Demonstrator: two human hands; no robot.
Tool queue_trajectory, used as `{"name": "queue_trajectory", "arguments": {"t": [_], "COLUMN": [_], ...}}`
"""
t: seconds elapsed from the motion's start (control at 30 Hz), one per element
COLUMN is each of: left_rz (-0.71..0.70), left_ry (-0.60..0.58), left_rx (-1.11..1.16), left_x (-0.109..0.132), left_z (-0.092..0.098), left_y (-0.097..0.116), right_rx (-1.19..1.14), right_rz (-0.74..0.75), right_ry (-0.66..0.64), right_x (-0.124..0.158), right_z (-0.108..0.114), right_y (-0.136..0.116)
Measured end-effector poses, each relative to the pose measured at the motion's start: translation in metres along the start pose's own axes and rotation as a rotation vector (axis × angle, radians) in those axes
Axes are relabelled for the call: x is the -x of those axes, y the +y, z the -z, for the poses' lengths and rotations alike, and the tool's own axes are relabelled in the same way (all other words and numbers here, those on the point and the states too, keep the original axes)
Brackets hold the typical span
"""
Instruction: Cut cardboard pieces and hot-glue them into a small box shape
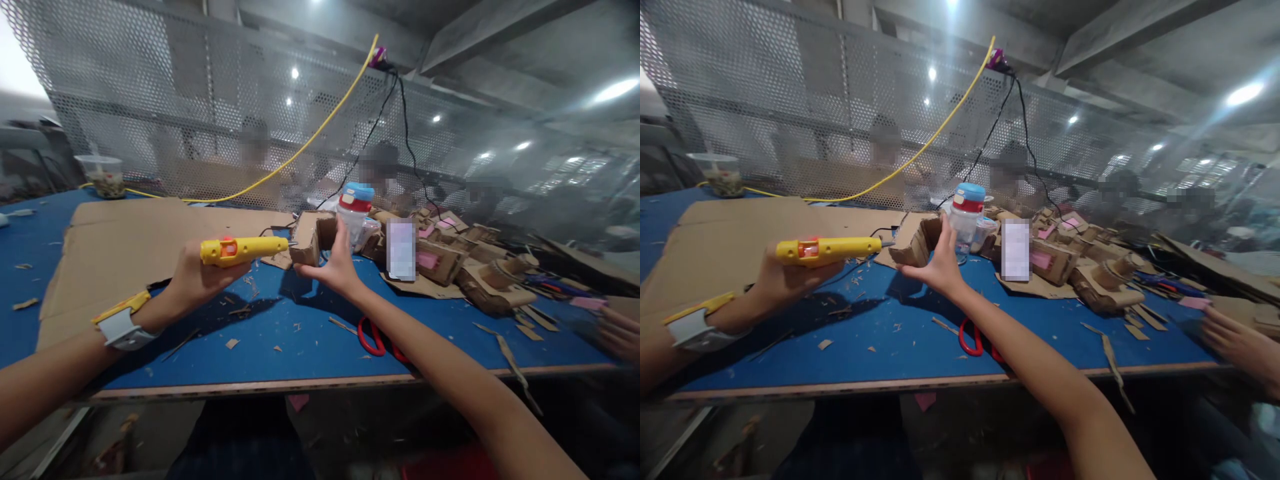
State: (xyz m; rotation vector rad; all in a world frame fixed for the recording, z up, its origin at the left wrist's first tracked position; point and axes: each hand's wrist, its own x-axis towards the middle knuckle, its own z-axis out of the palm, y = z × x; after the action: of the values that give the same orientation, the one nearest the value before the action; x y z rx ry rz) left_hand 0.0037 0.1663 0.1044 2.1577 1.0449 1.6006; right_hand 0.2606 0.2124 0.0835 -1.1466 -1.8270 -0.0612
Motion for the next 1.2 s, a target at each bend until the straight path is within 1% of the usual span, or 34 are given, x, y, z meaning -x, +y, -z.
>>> {"name": "queue_trajectory", "arguments": {"t": [0.17, 0.4, 0.63, 0.93, 1.2], "left_rz": [0.036, 0.097, 0.095, 0.046, 0.058], "left_ry": [0.011, 0.005, -0.007, -0.070, -0.086], "left_rx": [0.060, 0.148, 0.178, 0.120, 0.060], "left_x": [-0.0027, -0.0022, -0.0018, -0.0062, -0.0057], "left_z": [-0.0020, -0.0037, -0.0061, -0.0067, -0.0066], "left_y": [0.0058, 0.0034, 0.0028, 0.0062, 0.0102], "right_rx": [-0.016, -0.012, -0.006, -0.010, -0.005], "right_rz": [0.014, 0.012, 0.008, 0.038, 0.033], "right_ry": [0.022, 0.030, 0.013, 0.012, 0.014], "right_x": [0.0005, 0.0001, -0.0001, 0.0019, 0.0018], "right_z": [-0.0011, -0.0007, 0.0006, 0.0018, 0.0017], "right_y": [0.0013, 0.0008, -0.0020, -0.0042, -0.0047]}}
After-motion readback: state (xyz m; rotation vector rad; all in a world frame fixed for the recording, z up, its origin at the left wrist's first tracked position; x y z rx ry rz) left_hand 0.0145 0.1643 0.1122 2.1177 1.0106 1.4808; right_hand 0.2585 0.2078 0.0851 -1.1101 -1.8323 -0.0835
